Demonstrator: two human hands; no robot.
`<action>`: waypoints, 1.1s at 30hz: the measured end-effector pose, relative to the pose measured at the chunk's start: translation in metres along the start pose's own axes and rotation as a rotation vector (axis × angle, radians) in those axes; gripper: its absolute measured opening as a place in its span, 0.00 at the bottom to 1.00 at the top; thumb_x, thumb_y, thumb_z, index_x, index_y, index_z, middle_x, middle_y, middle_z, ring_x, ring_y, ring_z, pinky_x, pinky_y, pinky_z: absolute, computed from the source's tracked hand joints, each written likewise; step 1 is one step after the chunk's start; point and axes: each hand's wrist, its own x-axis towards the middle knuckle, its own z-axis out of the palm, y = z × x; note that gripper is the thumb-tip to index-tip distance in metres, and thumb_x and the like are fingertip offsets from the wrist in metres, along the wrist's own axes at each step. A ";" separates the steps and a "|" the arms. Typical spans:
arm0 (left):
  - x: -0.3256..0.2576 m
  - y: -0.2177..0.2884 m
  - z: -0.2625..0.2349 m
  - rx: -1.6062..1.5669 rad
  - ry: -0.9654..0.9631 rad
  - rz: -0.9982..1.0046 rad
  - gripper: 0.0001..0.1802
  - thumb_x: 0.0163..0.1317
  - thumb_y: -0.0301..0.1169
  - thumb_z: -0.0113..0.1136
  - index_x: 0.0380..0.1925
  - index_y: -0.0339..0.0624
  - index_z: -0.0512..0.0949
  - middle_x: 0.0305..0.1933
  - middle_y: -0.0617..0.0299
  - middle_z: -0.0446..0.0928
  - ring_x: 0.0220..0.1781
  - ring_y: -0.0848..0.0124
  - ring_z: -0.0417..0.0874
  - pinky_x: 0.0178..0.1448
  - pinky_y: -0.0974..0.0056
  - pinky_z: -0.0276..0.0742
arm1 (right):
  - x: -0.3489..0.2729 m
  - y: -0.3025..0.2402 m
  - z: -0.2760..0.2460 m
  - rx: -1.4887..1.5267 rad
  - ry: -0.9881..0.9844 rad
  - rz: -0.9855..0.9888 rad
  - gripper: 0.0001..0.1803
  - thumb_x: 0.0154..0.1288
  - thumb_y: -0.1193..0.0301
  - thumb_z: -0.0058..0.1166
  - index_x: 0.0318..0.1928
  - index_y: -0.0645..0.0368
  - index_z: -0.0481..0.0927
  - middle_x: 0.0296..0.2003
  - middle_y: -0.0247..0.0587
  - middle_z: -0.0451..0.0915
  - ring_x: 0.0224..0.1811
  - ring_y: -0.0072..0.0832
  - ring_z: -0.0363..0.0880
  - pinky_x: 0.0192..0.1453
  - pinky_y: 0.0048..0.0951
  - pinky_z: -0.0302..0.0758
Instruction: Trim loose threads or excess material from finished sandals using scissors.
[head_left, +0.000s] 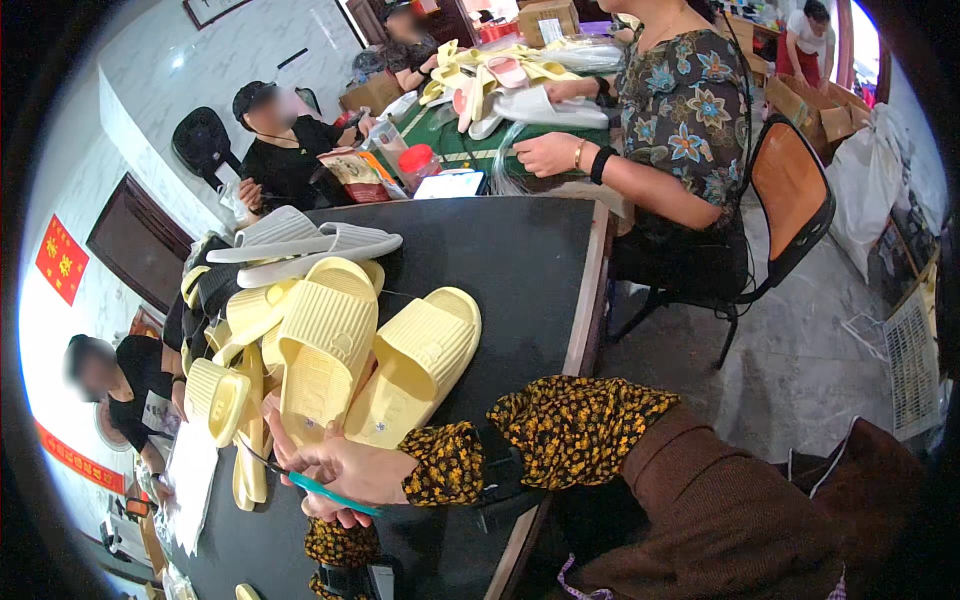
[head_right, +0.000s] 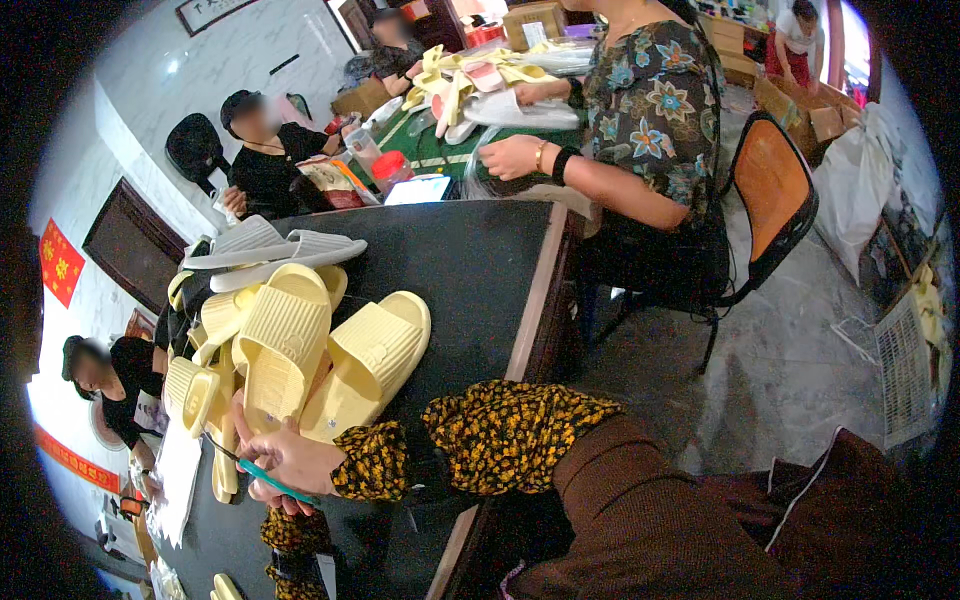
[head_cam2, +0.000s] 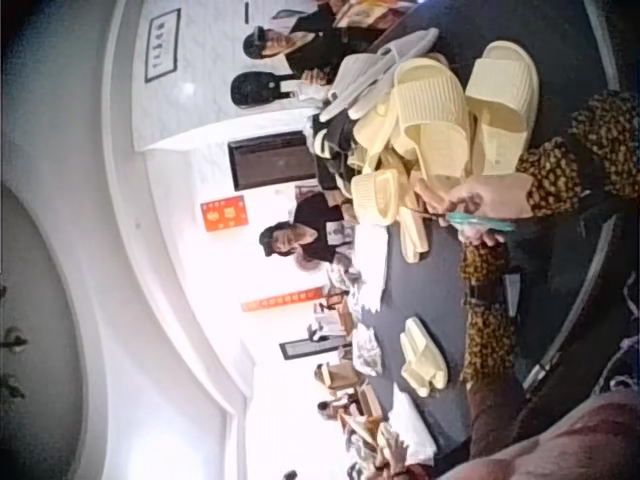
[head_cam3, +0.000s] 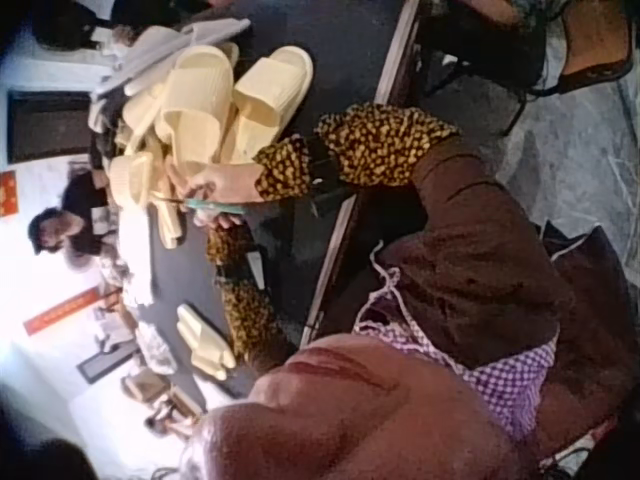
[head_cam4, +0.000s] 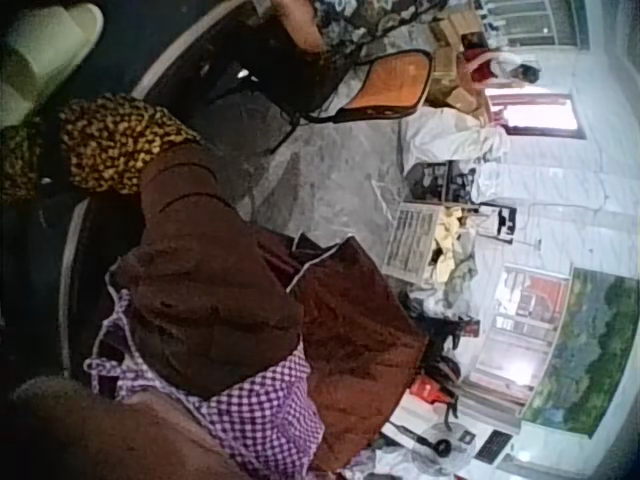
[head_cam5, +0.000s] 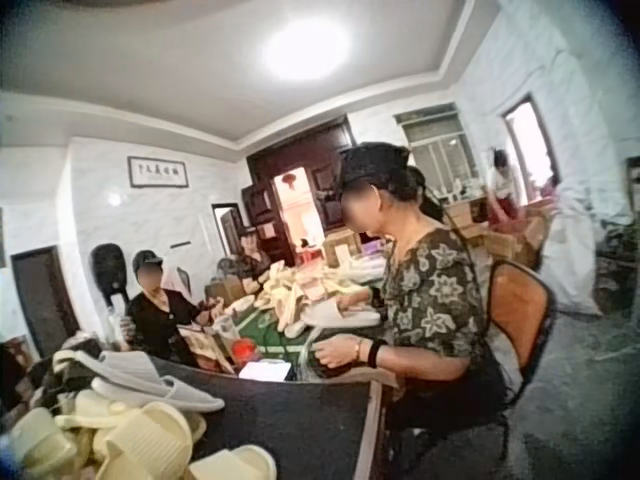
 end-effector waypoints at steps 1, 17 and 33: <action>0.001 -0.001 0.002 0.039 0.025 0.012 0.32 0.61 0.40 0.49 0.65 0.66 0.51 0.38 0.50 0.70 0.18 0.65 0.71 0.17 0.63 0.71 | 0.000 0.000 0.000 0.004 0.001 0.001 0.26 0.58 0.71 0.52 0.54 0.69 0.60 0.24 0.37 0.73 0.16 0.19 0.73 0.14 0.17 0.70; 0.004 -0.034 0.015 0.604 0.422 0.212 0.34 0.58 0.37 0.53 0.64 0.65 0.53 0.39 0.49 0.70 0.17 0.64 0.70 0.16 0.58 0.70 | 0.003 0.000 0.003 0.074 0.038 -0.020 0.24 0.58 0.72 0.50 0.53 0.67 0.59 0.25 0.39 0.73 0.15 0.19 0.72 0.14 0.17 0.70; -0.005 0.012 0.038 0.750 0.230 -0.109 0.38 0.52 0.33 0.57 0.64 0.53 0.54 0.64 0.59 0.54 0.54 0.62 0.65 0.55 0.56 0.64 | 0.002 0.006 -0.008 0.056 0.078 0.022 0.24 0.58 0.73 0.49 0.54 0.66 0.58 0.22 0.35 0.70 0.14 0.19 0.70 0.13 0.17 0.67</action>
